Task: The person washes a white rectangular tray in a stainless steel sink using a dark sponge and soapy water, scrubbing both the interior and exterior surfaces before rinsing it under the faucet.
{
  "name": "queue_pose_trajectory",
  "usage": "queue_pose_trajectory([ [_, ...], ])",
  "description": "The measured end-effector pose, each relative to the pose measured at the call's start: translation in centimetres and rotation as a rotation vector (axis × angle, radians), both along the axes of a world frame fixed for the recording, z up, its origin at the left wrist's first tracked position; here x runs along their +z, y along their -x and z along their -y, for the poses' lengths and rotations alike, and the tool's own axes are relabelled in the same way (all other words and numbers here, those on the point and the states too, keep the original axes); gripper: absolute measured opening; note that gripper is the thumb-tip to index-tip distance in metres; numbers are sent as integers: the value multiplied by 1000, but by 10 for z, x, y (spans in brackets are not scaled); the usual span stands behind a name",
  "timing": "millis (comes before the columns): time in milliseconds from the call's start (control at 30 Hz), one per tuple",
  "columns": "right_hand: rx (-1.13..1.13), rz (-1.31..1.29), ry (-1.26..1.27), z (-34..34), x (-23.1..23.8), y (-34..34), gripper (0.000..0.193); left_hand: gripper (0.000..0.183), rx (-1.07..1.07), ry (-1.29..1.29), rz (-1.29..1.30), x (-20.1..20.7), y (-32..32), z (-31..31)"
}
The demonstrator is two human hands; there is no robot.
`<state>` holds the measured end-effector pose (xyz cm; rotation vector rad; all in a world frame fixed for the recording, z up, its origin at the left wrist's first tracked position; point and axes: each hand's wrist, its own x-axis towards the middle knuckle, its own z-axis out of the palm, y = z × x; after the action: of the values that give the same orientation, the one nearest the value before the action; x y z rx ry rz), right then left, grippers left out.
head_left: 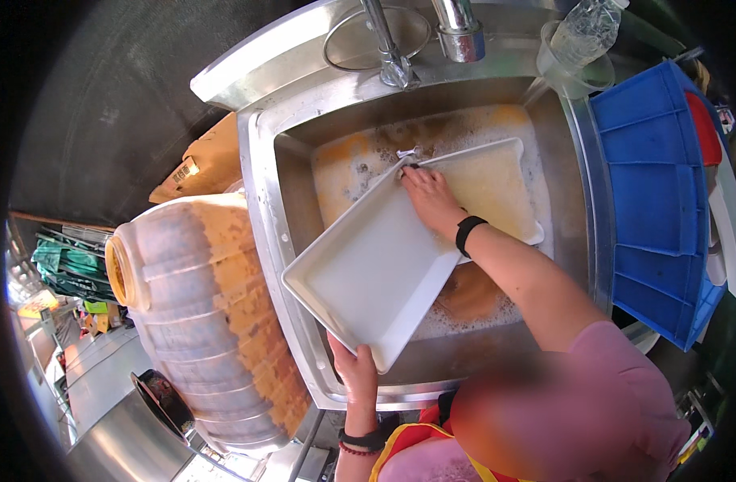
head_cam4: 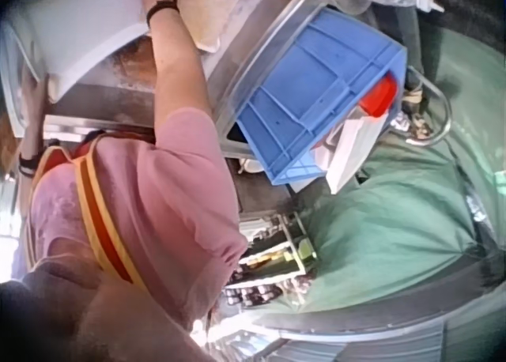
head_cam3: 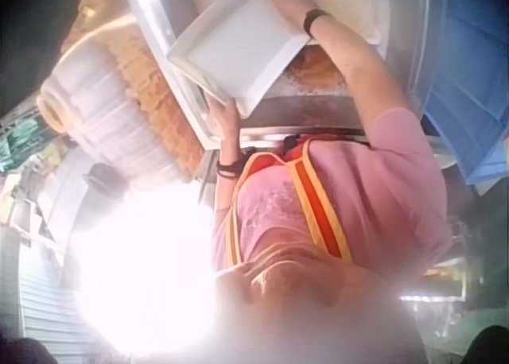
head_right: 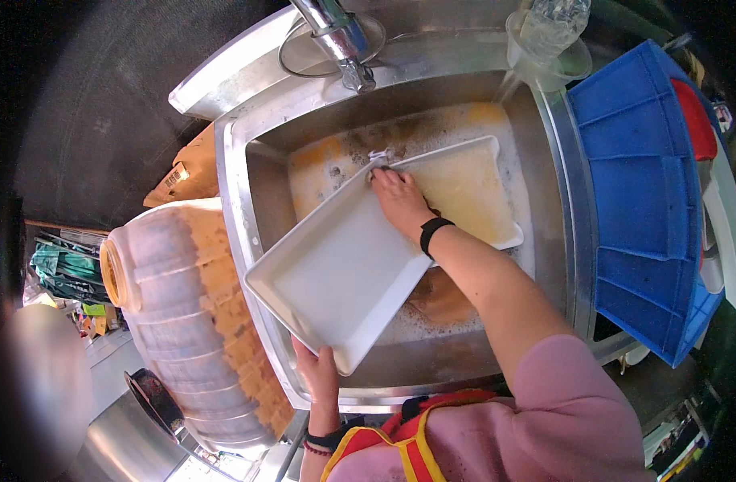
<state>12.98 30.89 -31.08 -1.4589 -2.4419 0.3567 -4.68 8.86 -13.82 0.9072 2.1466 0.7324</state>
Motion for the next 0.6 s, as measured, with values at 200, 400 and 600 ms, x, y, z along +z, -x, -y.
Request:
queue_pose_trajectory([
  [200, 22, 100, -42, 22, -14, 9, 32, 61, -66, -89, -166, 5, -1, -5],
  [400, 191, 76, 136, 66, -20, -15, 35, 60, 67, -145, -166, -1, -4, -2],
  [600, 291, 35, 273, 95, -12, -41, 27, 60, 136, -207, -106, 0, -7, -7],
])
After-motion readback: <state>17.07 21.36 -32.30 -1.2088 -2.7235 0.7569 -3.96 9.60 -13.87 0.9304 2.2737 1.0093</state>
